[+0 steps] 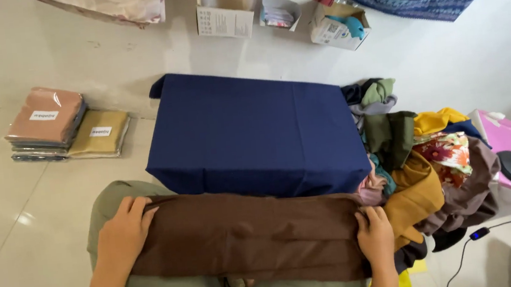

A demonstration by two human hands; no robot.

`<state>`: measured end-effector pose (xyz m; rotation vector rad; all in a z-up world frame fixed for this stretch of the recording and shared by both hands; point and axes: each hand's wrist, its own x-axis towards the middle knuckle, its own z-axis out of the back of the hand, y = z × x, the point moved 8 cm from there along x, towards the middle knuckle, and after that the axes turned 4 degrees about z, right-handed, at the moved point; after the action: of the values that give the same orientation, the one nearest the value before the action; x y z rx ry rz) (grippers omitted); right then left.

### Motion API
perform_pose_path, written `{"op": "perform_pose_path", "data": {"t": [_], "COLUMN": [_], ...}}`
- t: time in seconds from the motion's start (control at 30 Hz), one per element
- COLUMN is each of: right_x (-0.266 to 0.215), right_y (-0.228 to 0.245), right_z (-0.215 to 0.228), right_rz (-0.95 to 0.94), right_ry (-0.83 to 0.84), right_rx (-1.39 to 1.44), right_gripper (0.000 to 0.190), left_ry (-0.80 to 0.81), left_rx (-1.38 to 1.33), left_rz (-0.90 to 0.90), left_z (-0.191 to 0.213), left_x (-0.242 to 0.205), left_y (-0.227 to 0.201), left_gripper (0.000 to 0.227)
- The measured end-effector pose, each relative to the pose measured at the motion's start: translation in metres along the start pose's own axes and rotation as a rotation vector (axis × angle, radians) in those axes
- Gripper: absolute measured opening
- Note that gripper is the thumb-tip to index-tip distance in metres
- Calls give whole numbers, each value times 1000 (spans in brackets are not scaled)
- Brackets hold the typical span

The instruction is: Using a lint roller to remove debris from a brown fabric garment and then folding it neatly on a blue mat.

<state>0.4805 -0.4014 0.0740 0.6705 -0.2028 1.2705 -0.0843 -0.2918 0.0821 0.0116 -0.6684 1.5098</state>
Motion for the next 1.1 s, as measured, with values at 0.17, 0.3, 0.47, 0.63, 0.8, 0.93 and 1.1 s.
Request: {"op": "perform_pose_path", "data": {"t": [0.17, 0.3, 0.47, 0.63, 0.8, 0.93, 1.1], "right_x": [5, 42, 139, 256, 342, 376, 386], "right_y": [-28, -6, -5, 42, 18, -13, -49], "right_z": [23, 58, 71, 55, -38, -129, -216], "right_rz": [-34, -184, 52, 143, 52, -53, -99], "right_ry": [-157, -236, -563, -697, -549, -311, -75], "right_rx": [149, 215, 25, -133, -172, -264, -216], "right_gripper": [30, 25, 17, 8, 17, 21, 25], "left_ry": [-129, 150, -96, -410, -383, -190, 37], "left_rx": [-242, -548, -709, -616, -571, -476, -353], "left_rz": [-50, 332, 257, -97, -107, 31, 129], "left_z": [46, 65, 53, 55, -16, -97, -201], "left_x": [7, 50, 137, 240, 319, 358, 388], "left_y": [-16, -26, -35, -79, -78, -63, -33], "left_gripper": [23, 22, 11, 16, 24, 30, 31]}}
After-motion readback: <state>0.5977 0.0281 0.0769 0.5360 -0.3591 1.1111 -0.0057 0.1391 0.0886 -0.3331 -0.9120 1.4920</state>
